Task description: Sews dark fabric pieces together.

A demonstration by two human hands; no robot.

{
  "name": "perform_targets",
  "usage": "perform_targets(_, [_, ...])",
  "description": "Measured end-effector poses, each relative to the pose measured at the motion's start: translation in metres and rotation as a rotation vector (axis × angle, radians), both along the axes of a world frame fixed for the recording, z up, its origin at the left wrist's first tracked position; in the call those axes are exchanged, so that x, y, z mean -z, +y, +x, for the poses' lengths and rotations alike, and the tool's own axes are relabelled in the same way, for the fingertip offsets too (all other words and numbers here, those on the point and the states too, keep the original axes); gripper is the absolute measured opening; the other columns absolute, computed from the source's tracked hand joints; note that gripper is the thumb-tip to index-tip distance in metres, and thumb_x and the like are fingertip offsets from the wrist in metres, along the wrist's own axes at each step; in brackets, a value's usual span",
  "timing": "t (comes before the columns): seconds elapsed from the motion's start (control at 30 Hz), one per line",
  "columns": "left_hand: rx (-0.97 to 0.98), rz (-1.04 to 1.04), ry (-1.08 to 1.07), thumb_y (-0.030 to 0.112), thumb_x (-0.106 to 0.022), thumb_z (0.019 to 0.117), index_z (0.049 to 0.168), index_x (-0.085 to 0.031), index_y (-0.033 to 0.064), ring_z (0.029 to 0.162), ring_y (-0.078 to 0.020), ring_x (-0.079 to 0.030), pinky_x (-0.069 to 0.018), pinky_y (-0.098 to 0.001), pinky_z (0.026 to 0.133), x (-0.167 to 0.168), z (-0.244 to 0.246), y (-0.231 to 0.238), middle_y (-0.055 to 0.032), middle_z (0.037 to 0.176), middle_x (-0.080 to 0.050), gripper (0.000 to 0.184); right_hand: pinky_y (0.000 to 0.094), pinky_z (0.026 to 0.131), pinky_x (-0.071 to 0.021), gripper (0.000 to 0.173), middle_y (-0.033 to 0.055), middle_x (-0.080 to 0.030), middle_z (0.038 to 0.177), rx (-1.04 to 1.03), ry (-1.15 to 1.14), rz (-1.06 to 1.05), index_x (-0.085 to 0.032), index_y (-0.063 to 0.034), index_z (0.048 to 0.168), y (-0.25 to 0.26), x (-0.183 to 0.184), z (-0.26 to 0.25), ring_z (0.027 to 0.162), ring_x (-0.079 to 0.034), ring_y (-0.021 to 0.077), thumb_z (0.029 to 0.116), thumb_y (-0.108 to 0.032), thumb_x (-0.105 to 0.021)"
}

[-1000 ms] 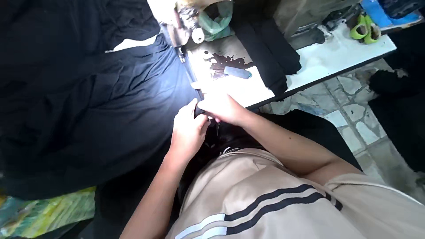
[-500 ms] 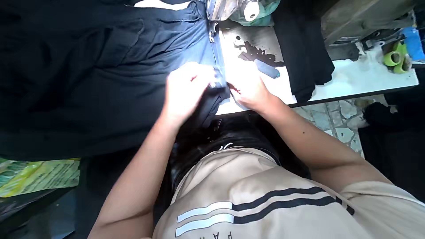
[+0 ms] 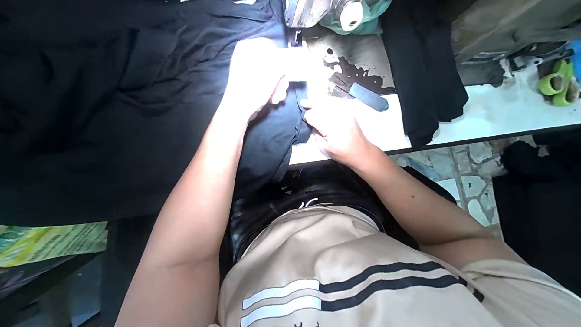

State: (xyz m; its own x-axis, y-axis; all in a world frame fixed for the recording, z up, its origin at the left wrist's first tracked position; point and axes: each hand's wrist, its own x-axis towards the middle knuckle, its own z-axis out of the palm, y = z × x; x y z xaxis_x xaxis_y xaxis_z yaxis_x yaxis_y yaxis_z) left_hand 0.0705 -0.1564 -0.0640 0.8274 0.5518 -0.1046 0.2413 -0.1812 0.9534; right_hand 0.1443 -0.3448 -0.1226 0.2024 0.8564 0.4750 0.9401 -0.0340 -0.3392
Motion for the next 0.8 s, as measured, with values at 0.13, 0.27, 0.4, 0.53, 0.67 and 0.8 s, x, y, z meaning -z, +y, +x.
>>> perform_targets(0.13, [0.035, 0.15, 0.299, 0.018, -0.064, 0.1001, 0.082, -0.059, 0.0068, 0.046, -0.0008, -0.057, -0.0501, -0.0177, 0.045, 0.004, 0.003, 0.004, 0.0049, 0.061, -0.059, 0.022, 0.0447, 0.095, -0.0545, 0.019, 0.0244, -0.072, 0.113, 0.017, 0.044, 0.01, -0.074, 0.0028, 0.093, 0.0, -0.003, -0.002, 0.112, -0.069, 0.0377, 0.0924, 0.004, -0.055])
perform_targets(0.27, [0.161, 0.171, 0.367, 0.016, -0.064, 0.1, 0.08, -0.06, 0.0051, 0.046, -0.001, -0.054, -0.0473, -0.017, 0.046, -0.003, 0.002, 0.008, 0.0034, 0.06, -0.058, 0.023, 0.0431, 0.089, -0.0565, 0.017, 0.0262, -0.071, 0.112, 0.04, 0.055, 0.017, -0.072, 0.0053, 0.093, 0.0, -0.003, -0.003, 0.106, -0.07, 0.0377, 0.0919, 0.005, -0.056])
perform_targets(0.4, [0.147, 0.303, 0.45, 0.021, -0.06, 0.1027, 0.091, -0.064, -0.0007, 0.055, -0.0081, -0.059, -0.0524, -0.0255, 0.056, -0.005, 0.005, 0.0, -0.0043, 0.07, -0.061, 0.025, 0.0421, 0.09, -0.0567, 0.017, 0.0255, -0.072, 0.112, 0.037, 0.038, 0.018, -0.072, 0.0044, 0.091, 0.001, -0.003, -0.004, 0.107, -0.071, 0.0368, 0.0931, 0.005, -0.055])
perform_targets(0.53, [0.159, 0.393, 0.475, 0.022, -0.057, 0.1037, 0.097, -0.066, -0.003, 0.069, -0.0179, -0.067, -0.0568, -0.0369, 0.069, -0.003, 0.008, -0.005, -0.0119, 0.083, -0.067, 0.027, 0.043, 0.09, -0.0566, 0.017, 0.0254, -0.071, 0.114, 0.046, 0.021, -0.002, -0.073, 0.0034, 0.094, 0.0, -0.002, -0.004, 0.109, -0.07, 0.0374, 0.0934, 0.004, -0.055])
perform_targets(0.67, [0.161, 0.438, 0.472, 0.021, -0.055, 0.1048, 0.098, -0.066, -0.0037, 0.072, -0.0196, -0.067, -0.0557, -0.0389, 0.073, -0.002, 0.009, -0.007, -0.0125, 0.084, -0.067, 0.028, 0.0437, 0.091, -0.0565, 0.017, 0.0253, -0.071, 0.115, 0.051, 0.01, -0.013, -0.073, 0.0028, 0.094, 0.0, -0.002, -0.005, 0.109, -0.07, 0.0378, 0.0929, 0.004, -0.056])
perform_targets(0.8, [0.158, 0.448, 0.486, 0.022, -0.055, 0.1048, 0.098, -0.066, -0.0038, 0.076, -0.0214, -0.069, -0.0565, -0.0411, 0.076, -0.002, 0.01, -0.01, -0.014, 0.087, -0.068, 0.029, 0.0448, 0.092, -0.0559, 0.016, 0.0246, -0.072, 0.118, 0.031, -0.009, -0.03, -0.073, 0.0022, 0.093, -0.001, -0.003, -0.004, 0.111, -0.07, 0.0386, 0.0906, 0.004, -0.057])
